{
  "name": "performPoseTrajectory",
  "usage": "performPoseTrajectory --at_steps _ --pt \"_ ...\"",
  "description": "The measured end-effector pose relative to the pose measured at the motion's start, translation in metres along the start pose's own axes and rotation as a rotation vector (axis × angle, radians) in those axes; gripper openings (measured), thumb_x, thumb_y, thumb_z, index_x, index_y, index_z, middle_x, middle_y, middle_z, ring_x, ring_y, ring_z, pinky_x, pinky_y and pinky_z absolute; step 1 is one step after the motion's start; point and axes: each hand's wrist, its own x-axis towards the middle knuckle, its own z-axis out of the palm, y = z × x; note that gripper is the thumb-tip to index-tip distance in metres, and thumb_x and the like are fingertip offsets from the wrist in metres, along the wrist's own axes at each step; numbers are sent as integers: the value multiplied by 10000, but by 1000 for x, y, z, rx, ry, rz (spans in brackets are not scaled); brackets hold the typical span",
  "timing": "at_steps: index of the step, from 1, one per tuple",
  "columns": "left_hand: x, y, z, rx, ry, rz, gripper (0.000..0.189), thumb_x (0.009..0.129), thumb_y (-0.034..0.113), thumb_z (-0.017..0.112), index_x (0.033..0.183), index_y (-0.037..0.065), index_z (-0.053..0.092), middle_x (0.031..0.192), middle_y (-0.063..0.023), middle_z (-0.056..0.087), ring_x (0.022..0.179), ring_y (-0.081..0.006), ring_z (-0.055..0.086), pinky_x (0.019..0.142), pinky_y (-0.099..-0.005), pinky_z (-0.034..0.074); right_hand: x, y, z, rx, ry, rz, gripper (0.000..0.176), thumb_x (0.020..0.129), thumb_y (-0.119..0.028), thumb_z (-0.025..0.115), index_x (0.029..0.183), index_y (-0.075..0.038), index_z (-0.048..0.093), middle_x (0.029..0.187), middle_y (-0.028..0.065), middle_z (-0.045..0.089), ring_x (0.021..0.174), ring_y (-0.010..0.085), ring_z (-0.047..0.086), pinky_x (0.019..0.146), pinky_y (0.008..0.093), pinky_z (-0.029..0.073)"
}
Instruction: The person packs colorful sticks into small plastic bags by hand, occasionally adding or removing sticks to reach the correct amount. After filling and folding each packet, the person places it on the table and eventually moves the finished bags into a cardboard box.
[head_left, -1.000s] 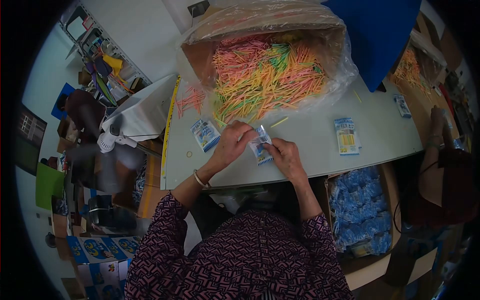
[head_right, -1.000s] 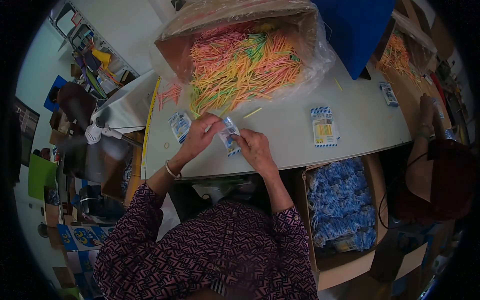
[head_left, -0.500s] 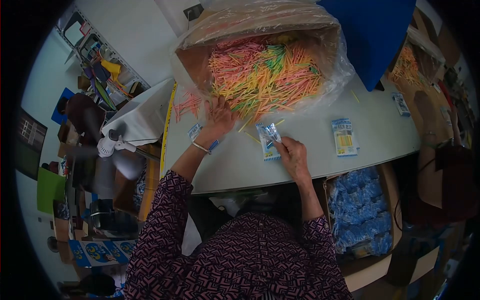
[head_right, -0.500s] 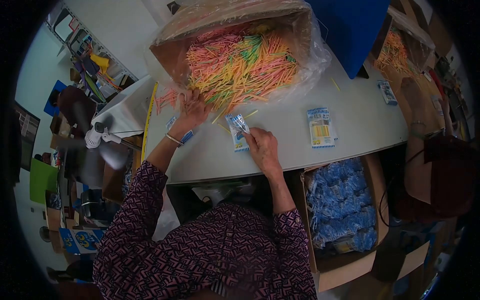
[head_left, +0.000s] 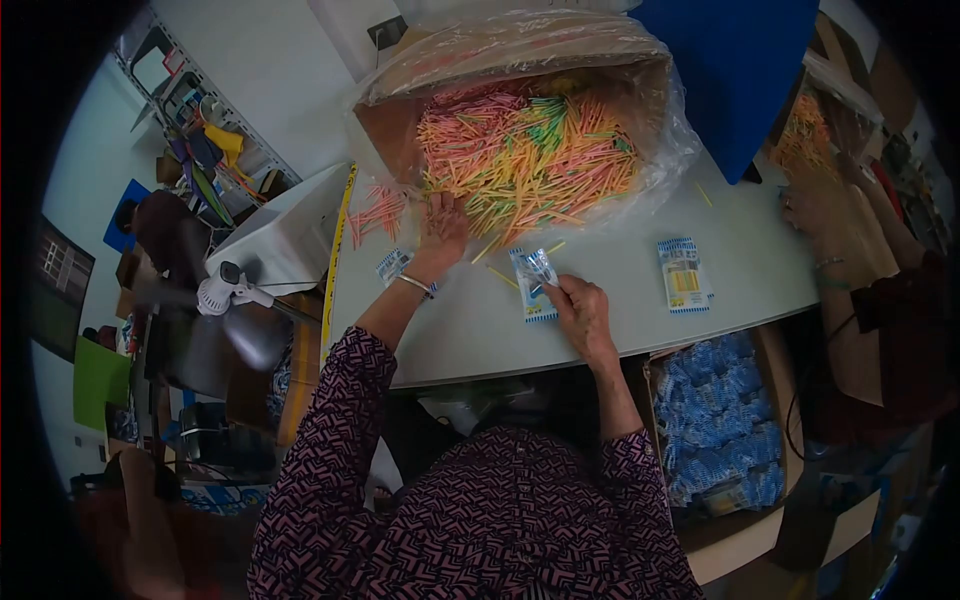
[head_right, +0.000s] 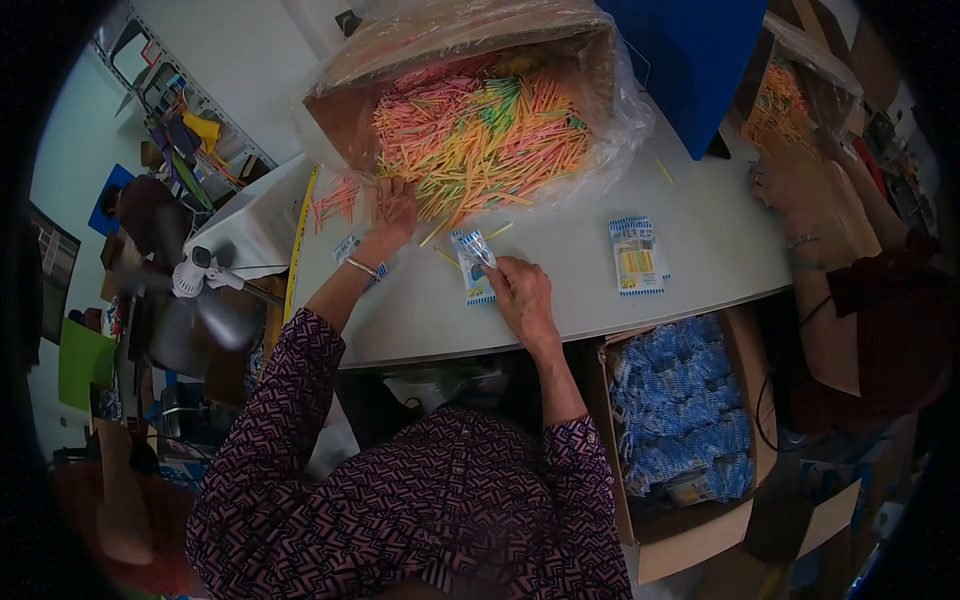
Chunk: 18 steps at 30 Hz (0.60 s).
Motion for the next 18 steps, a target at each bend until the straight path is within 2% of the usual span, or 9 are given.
performPoseTrajectory --at_steps 2,3,5,6,8,14,15,17,18 --pt "2 6 18 355 -362 -288 186 804 269 490 744 115 406 705 -45 403 743 -156 417 752 -277 391 -2 6 3 126 41 43 141 805 -101 627 757 14 560 635 183 519 550 304 523 513 354 402" --pt "5 8 16 355 -367 -294 186 804 269 490 744 115 406 705 -45 403 743 -156 417 752 -277 391 -2 11 3 126 47 41 141 805 -101 627 757 14 560 635 183 519 550 304 523 513 354 402" --pt "12 8 12 453 -106 -34 189 820 225 488 741 96 376 698 -47 396 708 -162 416 695 -265 394 1 16 0 251 -14 147 191 840 -128 614 749 27 551 574 103 496 511 154 447 490 285 365" --pt "15 10 10 454 -111 -36 189 820 225 488 741 96 376 698 -47 396 708 -162 416 695 -265 394 1 18 0 252 -10 143 191 840 -128 614 749 27 551 574 103 496 511 154 447 490 285 365" --pt "13 0 45 861 -171 -144 177 847 224 479 789 69 418 740 -54 446 736 -177 458 698 -278 408 4 13 -4 494 49 211 179 881 -159 585 832 7 633 638 -58 518 595 25 401 526 203 348" --pt "1 -56 136 2073 -327 -471 249 928 221 454 933 -11 544 867 -77 596 821 -222 584 709 -319 448 19 5 4 1037 231 339 150 887 -159 579 905 -24 642 764 -23 611 654 35 499 611 193 414" --pt "-2 -70 145 2069 -331 -474 249 928 221 454 933 -11 544 867 -77 596 821 -222 584 709 -319 448 21 4 8 1034 236 340 150 887 -159 579 905 -24 642 764 -23 611 654 35 499 611 193 414" --pt "-9 -99 149 1741 193 -653 247 940 260 473 929 19 527 886 -66 583 820 -151 572 714 -271 459 29 6 18 1278 313 408 178 892 -168 570 999 -34 619 911 16 637 803 80 575 775 220 447" --pt "-12 -106 144 1740 189 -659 247 940 260 473 929 19 527 886 -66 583 820 -151 572 714 -271 459 33 7 23 1277 320 408 178 892 -168 570 999 -34 619 911 16 637 803 80 575 775 220 447"
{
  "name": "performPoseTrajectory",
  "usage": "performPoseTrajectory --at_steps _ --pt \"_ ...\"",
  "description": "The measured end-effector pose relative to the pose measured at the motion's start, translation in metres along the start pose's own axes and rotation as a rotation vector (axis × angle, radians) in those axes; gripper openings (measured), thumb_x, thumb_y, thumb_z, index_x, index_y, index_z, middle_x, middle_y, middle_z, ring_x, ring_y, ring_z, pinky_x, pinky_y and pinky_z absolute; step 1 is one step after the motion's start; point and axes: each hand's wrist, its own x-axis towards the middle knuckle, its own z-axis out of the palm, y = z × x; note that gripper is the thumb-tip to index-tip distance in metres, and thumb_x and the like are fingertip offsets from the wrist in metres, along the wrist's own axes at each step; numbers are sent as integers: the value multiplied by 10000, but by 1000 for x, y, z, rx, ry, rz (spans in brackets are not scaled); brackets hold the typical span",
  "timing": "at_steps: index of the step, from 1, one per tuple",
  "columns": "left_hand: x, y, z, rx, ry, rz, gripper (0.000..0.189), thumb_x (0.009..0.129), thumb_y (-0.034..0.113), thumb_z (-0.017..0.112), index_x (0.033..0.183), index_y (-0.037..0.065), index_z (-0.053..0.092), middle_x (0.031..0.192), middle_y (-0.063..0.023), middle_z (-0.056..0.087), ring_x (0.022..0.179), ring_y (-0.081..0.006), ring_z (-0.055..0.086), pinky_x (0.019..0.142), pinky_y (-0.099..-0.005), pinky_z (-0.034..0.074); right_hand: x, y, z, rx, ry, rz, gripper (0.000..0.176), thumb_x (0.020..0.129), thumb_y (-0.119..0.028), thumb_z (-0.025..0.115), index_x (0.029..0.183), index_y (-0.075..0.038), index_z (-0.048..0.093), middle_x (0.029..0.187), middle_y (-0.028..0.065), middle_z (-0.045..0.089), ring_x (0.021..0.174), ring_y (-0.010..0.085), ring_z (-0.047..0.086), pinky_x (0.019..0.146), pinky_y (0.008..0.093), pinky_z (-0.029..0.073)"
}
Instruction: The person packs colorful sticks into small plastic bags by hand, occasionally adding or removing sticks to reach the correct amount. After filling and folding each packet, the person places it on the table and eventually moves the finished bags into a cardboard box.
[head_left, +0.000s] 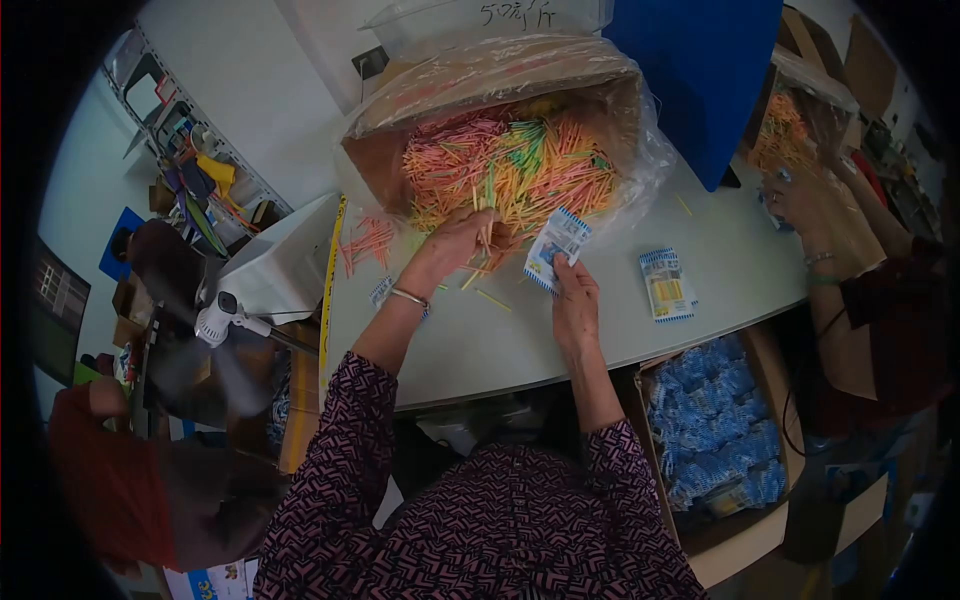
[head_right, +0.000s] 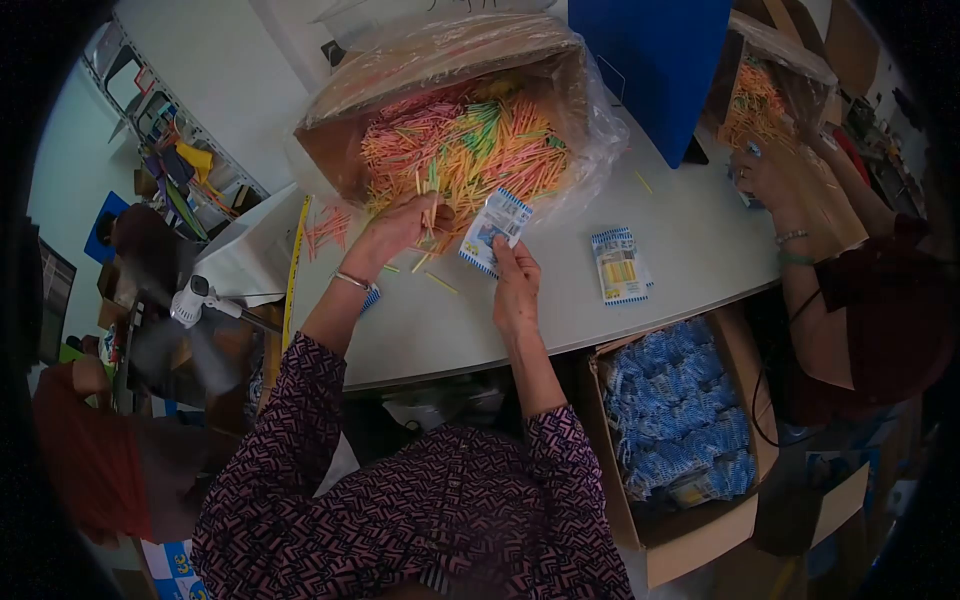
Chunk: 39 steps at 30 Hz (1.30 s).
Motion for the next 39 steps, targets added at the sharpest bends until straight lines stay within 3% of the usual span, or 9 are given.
performPoseTrajectory --at_steps 2,5,12,18,22,27,31,33,39 --pt "5 -14 15 -282 -164 -4 251 954 240 436 1004 29 562 902 -57 599 821 -140 579 720 -279 473 8 6 6 199 31 16 210 907 -172 541 1064 -37 573 984 40 622 883 134 580 838 278 449" --pt "4 -40 49 -490 -121 141 249 954 241 431 999 35 564 896 -40 601 829 -137 580 730 -299 476 19 14 11 365 -20 41 242 922 -185 510 1113 -37 528 1033 51 602 961 180 565 885 323 433" --pt "-15 -50 100 -504 184 247 303 938 160 450 1219 46 431 1083 -25 517 965 -111 492 878 -262 396 31 29 11 508 71 46 224 924 -159 502 1123 -59 506 1015 47 592 917 174 568 852 327 449" --pt "-17 -49 109 -428 240 390 369 917 82 444 1277 35 382 1061 -25 509 944 -96 480 821 -234 414 31 30 14 513 75 18 216 915 -176 527 1092 -52 525 998 44 593 892 161 569 812 309 470" --pt "-16 -49 110 -420 352 300 345 914 54 438 1255 36 388 1049 -36 514 920 -99 490 787 -223 425 31 29 19 500 61 4 222 905 -171 548 1089 -49 529 996 40 594 893 155 570 802 299 474" --pt "-6 -55 97 -682 219 229 241 925 62 452 1162 43 419 1004 -64 553 876 -147 549 791 -279 473 30 23 18 499 37 1 223 891 -150 570 1089 -51 546 1002 33 601 914 141 564 798 279 465" --pt "5 -44 72 -861 270 187 176 931 91 462 1101 43 452 967 -81 564 876 -193 567 796 -332 488 35 15 -2 182 53 -114 212 868 -149 605 1044 -33 581 994 31 620 888 118 572 814 275 455" --pt "19 -59 41 -942 3 224 113 939 123 459 1010 38 482 931 -92 562 876 -228 567 802 -363 485 33 3 -12 62 33 -144 207 860 -147 617 1027 -24 601 956 28 635 849 100 581 788 257 463" --pt "18 -27 21 -956 102 116 155 941 176 472 939 22 493 912 -111 553 872 -252 561 791 -381 489 16 -29 -23 -332 -201 150 202 845 -144 630 975 6 660 845 28 665 689 61 580 656 199 457"
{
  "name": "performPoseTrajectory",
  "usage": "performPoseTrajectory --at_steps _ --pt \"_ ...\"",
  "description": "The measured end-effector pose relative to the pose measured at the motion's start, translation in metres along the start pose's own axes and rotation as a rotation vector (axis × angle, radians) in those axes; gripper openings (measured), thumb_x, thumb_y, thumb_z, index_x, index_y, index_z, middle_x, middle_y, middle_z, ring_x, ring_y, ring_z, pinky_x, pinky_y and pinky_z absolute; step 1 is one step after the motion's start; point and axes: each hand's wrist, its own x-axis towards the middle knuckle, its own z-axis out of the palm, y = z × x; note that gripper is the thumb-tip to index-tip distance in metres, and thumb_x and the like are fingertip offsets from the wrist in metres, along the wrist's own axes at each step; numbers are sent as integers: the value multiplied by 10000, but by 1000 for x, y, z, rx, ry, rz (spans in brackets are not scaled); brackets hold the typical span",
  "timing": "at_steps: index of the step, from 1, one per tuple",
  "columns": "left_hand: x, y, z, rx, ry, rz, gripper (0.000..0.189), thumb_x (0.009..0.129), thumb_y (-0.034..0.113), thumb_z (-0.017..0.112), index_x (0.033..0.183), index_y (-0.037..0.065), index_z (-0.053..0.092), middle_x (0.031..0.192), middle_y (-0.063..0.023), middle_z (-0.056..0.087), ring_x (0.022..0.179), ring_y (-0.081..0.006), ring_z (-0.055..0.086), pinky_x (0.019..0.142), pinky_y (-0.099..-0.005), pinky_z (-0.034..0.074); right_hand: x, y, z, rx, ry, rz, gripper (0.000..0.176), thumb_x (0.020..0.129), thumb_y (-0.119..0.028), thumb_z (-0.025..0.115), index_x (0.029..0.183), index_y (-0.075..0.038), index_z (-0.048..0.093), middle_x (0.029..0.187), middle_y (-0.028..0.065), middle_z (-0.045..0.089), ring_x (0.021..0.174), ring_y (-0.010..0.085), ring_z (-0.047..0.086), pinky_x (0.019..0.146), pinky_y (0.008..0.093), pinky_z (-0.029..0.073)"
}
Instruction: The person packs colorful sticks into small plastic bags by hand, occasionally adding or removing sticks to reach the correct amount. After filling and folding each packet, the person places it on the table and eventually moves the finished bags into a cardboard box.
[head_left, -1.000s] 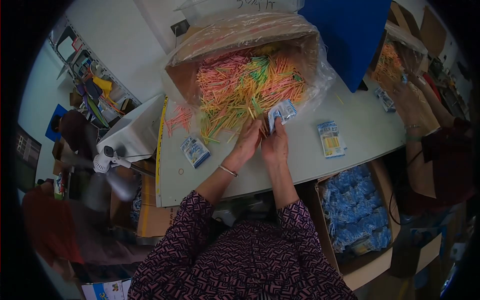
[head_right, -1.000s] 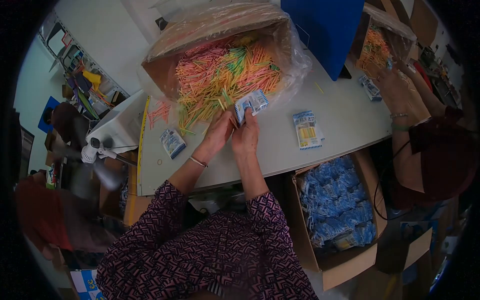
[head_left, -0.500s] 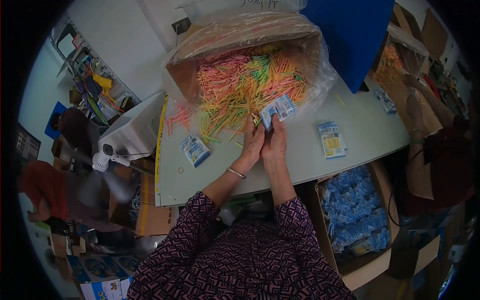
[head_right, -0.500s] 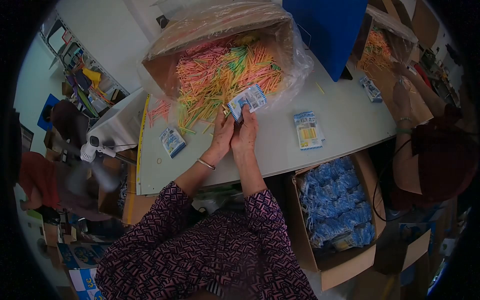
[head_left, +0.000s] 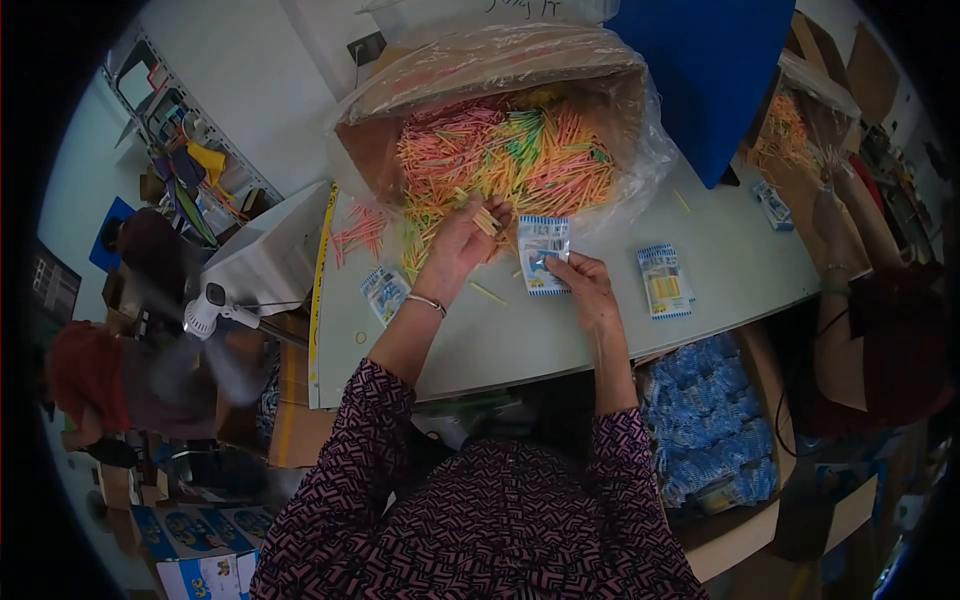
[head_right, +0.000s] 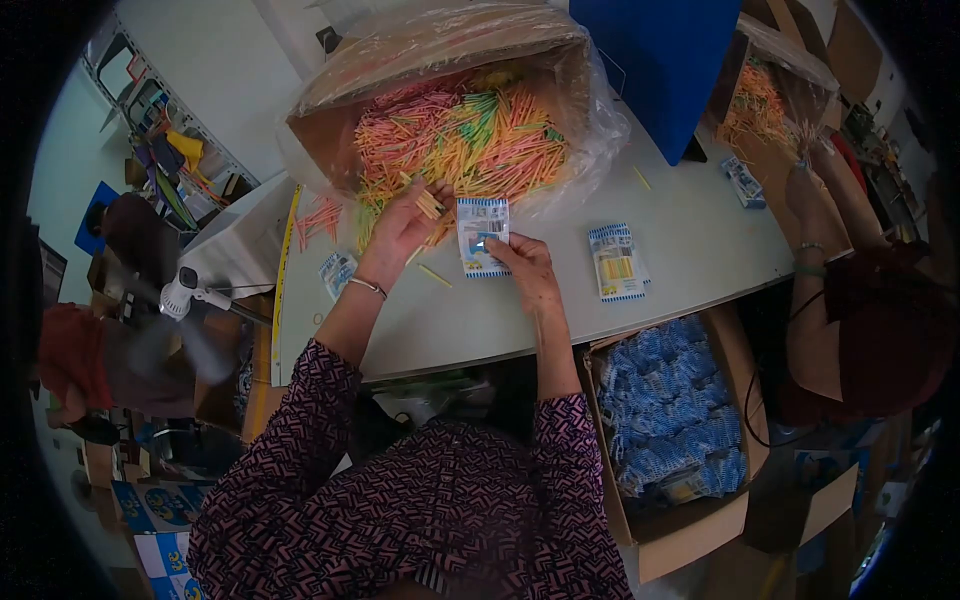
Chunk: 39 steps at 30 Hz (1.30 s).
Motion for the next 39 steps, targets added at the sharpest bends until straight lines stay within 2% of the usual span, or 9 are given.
performPoseTrajectory --at_steps 1,3,7,10,18,24,31,34,39 --pt "1 6 1 1 3 1 155 941 176 472 939 22 493 912 -111 553 872 -252 561 791 -381 489 0 -1 -2 -71 -28 33 201 841 -140 634 966 16 660 835 32 664 693 62 583 661 197 464" --pt "2 14 4 -69 -261 -47 140 927 164 501 954 26 508 952 -136 577 910 -265 576 827 -395 491 -1 -4 -7 -140 -55 67 201 838 -136 638 957 25 659 825 37 664 698 62 585 666 195 470" --pt "-16 19 36 95 -238 7 192 939 211 481 965 22 506 920 -119 588 898 -279 595 783 -393 505 -8 -17 -3 -255 -198 150 219 833 -152 648 963 24 665 819 39 667 715 59 581 669 188 462" --pt "-28 16 48 239 -232 -78 210 944 230 470 968 29 527 906 -102 593 869 -242 593 806 -398 508 -8 -15 -4 -256 -237 162 230 831 -157 652 967 27 665 824 41 669 721 63 583 679 192 462" --pt "-38 4 55 494 -459 96 329 981 276 361 983 -4 534 933 -101 575 910 -214 591 863 -379 485 -6 -9 -8 -291 -289 150 295 826 -210 660 1009 21 655 847 36 665 738 73 575 720 210 458" --pt "-52 3 58 786 -427 113 441 986 327 326 1003 -47 557 1009 -151 622 933 -193 585 853 -326 461 -8 -10 -9 -228 -312 173 292 827 -199 658 1014 26 650 860 39 667 760 71 576 738 206 451" --pt "-46 2 48 744 -410 62 443 985 330 328 1046 -26 584 1016 -111 631 973 -155 526 888 -309 416 -7 -7 -10 -250 -346 184 269 825 -194 661 985 23 661 870 43 670 776 72 579 743 203 448" --pt "-50 0 48 829 -449 69 456 978 344 341 1025 -43 578 1026 -169 627 993 -196 574 889 -334 454 -6 -8 -9 -236 -347 186 262 824 -160 656 1007 28 653 884 54 670 784 86 591 744 218 460" --pt "-56 -5 37 666 -467 -14 412 985 329 323 1104 -8 528 1179 -170 551 1054 -204 546 924 -348 430 -8 -9 -8 -225 -347 171 264 825 -135 650 1034 28 644 894 59 670 783 98 601 743 227 469"
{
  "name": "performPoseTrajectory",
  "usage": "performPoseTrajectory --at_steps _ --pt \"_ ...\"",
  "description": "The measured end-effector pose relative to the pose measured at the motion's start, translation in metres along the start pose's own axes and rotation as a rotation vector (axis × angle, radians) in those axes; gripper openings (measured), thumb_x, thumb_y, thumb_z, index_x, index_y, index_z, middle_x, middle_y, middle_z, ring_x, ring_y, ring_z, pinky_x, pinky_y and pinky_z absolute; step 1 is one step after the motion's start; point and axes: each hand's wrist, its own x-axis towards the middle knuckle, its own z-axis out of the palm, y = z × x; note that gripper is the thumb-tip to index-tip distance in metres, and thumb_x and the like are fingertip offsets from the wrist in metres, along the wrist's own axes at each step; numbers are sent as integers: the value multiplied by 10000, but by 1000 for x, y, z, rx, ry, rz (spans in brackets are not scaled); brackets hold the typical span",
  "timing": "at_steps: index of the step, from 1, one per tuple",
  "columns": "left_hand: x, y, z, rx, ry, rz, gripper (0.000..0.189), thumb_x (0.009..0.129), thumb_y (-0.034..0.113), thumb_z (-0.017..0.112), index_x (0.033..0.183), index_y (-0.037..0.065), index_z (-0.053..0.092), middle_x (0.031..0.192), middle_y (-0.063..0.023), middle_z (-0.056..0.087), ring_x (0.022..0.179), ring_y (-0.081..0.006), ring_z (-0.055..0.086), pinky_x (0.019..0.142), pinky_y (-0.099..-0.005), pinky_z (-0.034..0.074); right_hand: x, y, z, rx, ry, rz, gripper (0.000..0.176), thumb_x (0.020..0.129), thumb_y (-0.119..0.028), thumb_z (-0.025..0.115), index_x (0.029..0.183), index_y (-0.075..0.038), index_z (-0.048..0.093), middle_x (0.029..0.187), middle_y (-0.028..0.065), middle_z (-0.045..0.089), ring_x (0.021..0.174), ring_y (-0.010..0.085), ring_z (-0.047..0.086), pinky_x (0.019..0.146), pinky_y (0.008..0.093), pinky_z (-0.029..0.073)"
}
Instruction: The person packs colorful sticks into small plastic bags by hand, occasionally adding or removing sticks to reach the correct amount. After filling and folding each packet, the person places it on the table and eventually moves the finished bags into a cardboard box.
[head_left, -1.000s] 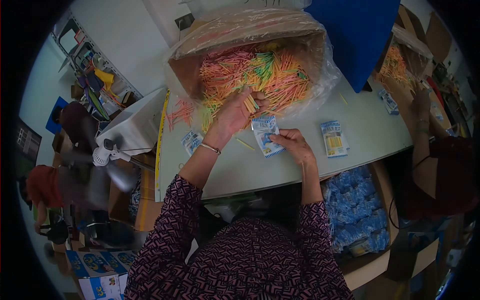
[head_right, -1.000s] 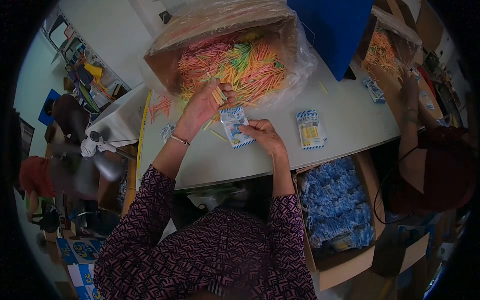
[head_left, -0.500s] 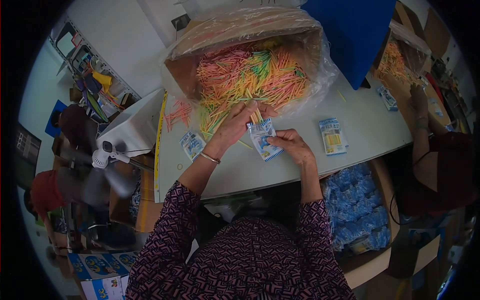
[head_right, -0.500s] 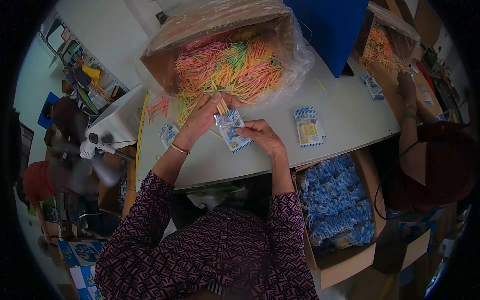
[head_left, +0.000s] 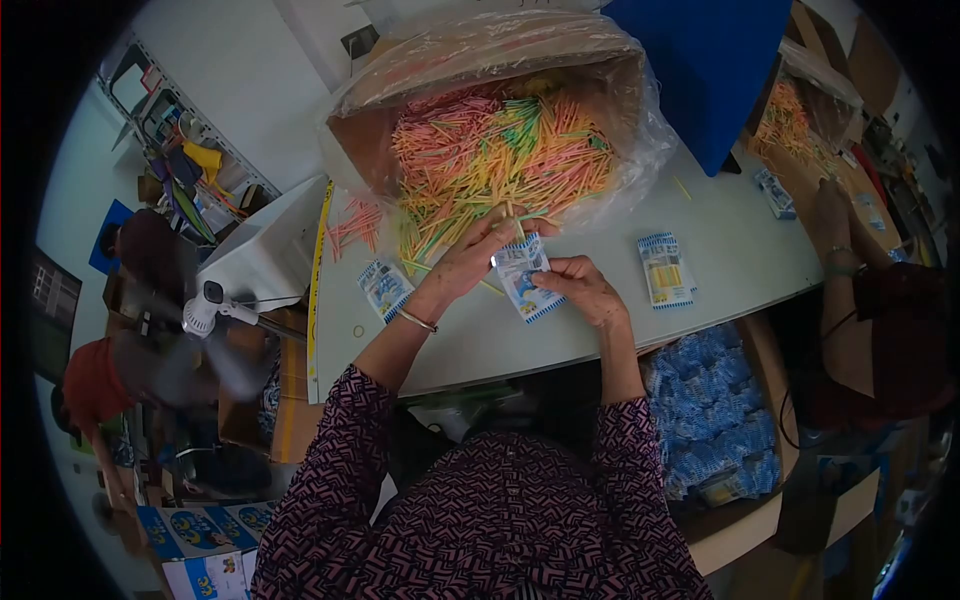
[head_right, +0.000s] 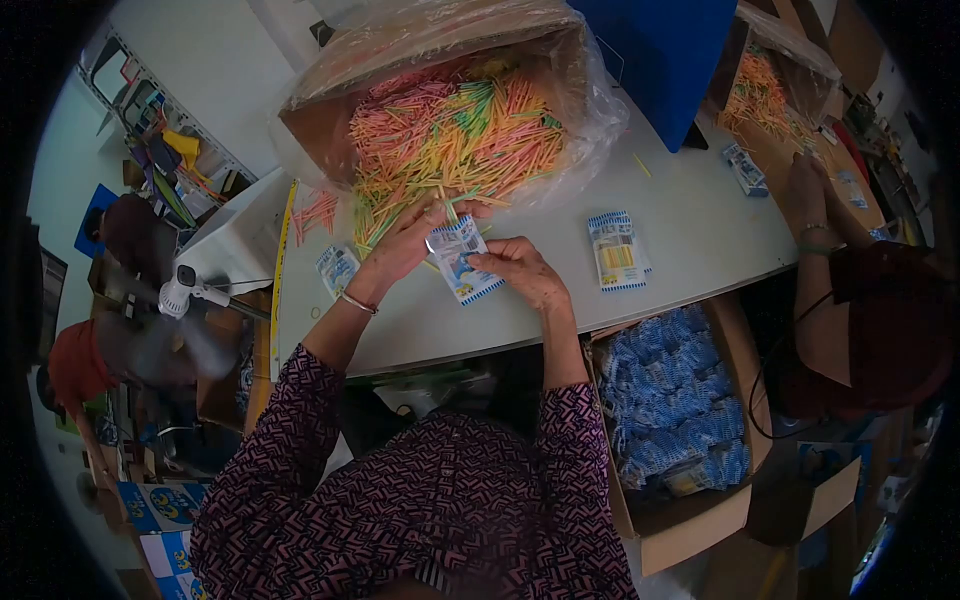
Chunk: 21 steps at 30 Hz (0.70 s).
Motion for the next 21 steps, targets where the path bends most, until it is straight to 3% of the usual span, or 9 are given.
performPoseTrajectory --at_steps 4,7,11,13,14,16,21 --pt "5 -2 -15 68 32 69 389 984 329 335 1129 15 514 1195 -133 537 1069 -196 531 931 -338 418 0 -5 3 -23 67 -11 268 834 -179 646 1018 14 655 863 38 668 766 70 580 739 205 453" --pt "5 11 -33 305 325 34 364 974 329 372 1072 26 549 1049 -43 569 1026 -136 534 920 -297 410 4 -3 -2 -51 113 -37 248 833 -168 647 1008 7 661 852 31 668 748 62 575 721 199 452" --pt "-11 15 -62 508 339 146 289 934 289 477 1008 33 590 1023 -62 598 962 -169 568 871 -278 424 6 2 -8 -110 196 -178 237 847 -193 632 984 -3 667 813 7 644 690 40 528 644 185 430" --pt "-18 6 -76 1096 296 -23 213 828 228 600 884 24 625 941 -111 612 850 -228 587 793 -309 443 4 -2 -6 -77 221 -173 230 849 -187 629 976 2 665 805 4 641 679 38 526 631 184 429" --pt "-20 -4 -82 1098 299 -27 213 828 228 600 884 24 625 941 -111 612 850 -228 587 793 -309 443 4 -6 -4 -44 251 -171 224 852 -181 626 967 7 663 798 1 639 669 35 523 617 183 428" --pt "-25 -18 -83 1533 127 227 178 729 188 633 788 20 633 851 -138 590 816 -278 548 750 -388 426 3 -8 -2 -25 261 -163 217 847 -166 625 977 3 664 806 9 648 678 42 543 632 189 441" --pt "-15 -40 -58 1768 324 305 174 686 185 636 774 35 638 801 -118 564 870 -279 504 767 -422 390 3 -7 -2 2 267 -167 217 844 -151 622 999 -3 661 814 17 658 674 44 556 631 193 450"
